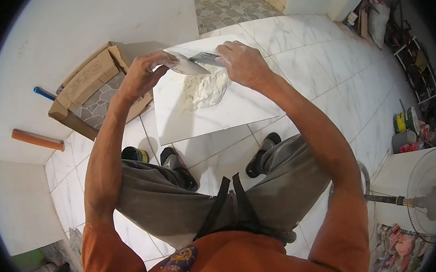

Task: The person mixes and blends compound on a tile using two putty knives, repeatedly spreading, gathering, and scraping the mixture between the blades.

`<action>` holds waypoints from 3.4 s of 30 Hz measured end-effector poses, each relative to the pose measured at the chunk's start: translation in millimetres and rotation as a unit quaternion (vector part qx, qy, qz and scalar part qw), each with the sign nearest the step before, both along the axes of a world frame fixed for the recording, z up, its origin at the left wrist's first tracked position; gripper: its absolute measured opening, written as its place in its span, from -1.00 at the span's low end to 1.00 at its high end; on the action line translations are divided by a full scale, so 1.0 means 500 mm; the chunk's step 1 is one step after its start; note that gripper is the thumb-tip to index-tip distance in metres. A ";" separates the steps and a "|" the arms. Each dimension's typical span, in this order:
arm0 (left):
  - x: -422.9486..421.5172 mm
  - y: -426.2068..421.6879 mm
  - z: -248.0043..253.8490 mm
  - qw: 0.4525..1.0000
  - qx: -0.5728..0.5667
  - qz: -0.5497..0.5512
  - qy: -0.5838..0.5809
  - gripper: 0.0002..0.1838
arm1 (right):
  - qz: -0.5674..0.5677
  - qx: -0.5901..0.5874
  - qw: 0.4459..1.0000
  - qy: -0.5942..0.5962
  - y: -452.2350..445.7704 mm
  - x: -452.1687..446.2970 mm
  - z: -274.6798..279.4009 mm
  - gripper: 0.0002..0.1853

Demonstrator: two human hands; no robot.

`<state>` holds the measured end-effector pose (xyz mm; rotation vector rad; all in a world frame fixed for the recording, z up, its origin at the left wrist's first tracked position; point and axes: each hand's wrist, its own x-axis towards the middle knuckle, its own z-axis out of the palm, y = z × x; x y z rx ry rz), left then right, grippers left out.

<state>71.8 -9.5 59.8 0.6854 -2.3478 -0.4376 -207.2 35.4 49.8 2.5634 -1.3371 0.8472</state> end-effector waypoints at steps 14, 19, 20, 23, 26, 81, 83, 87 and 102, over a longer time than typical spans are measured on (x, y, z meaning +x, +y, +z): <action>0.037 -0.007 0.003 0.962 0.111 0.217 0.123 -0.78 | -0.155 0.253 0.944 -0.141 -0.087 -0.015 -0.016 -0.71; 0.046 -0.026 -0.010 0.945 0.112 0.274 0.137 -0.69 | -0.078 0.451 0.800 -0.388 -0.101 -0.040 -0.026 -0.71; 0.049 -0.030 -0.014 0.943 0.110 0.281 0.138 -0.68 | -0.063 0.472 0.781 -0.405 -0.106 -0.049 -0.036 -0.71; 0.051 -0.039 -0.022 0.939 0.094 0.300 0.138 -0.67 | -0.025 0.529 0.718 -0.452 -0.108 -0.064 -0.042 -0.68; 0.055 -0.047 -0.028 0.936 0.070 0.313 0.144 -0.65 | -0.017 0.551 0.698 -0.457 -0.100 -0.059 -0.032 -0.60; 0.109 -0.072 -0.037 0.899 0.049 0.406 0.159 -0.61 | 0.103 -0.066 0.975 0.187 0.101 0.209 -0.140 -0.84; 0.109 -0.076 -0.045 0.901 0.045 0.393 0.179 -0.59 | 0.116 0.074 0.956 0.258 0.148 0.260 -0.140 -0.77; 0.106 -0.059 -0.032 0.900 0.072 0.385 0.191 -0.62 | 0.142 0.049 0.945 0.290 0.142 0.314 -0.202 -0.73; 0.118 -0.063 -0.041 0.896 0.021 0.403 0.183 -0.63 | -0.175 0.114 0.952 0.223 -0.168 0.196 -0.148 -0.71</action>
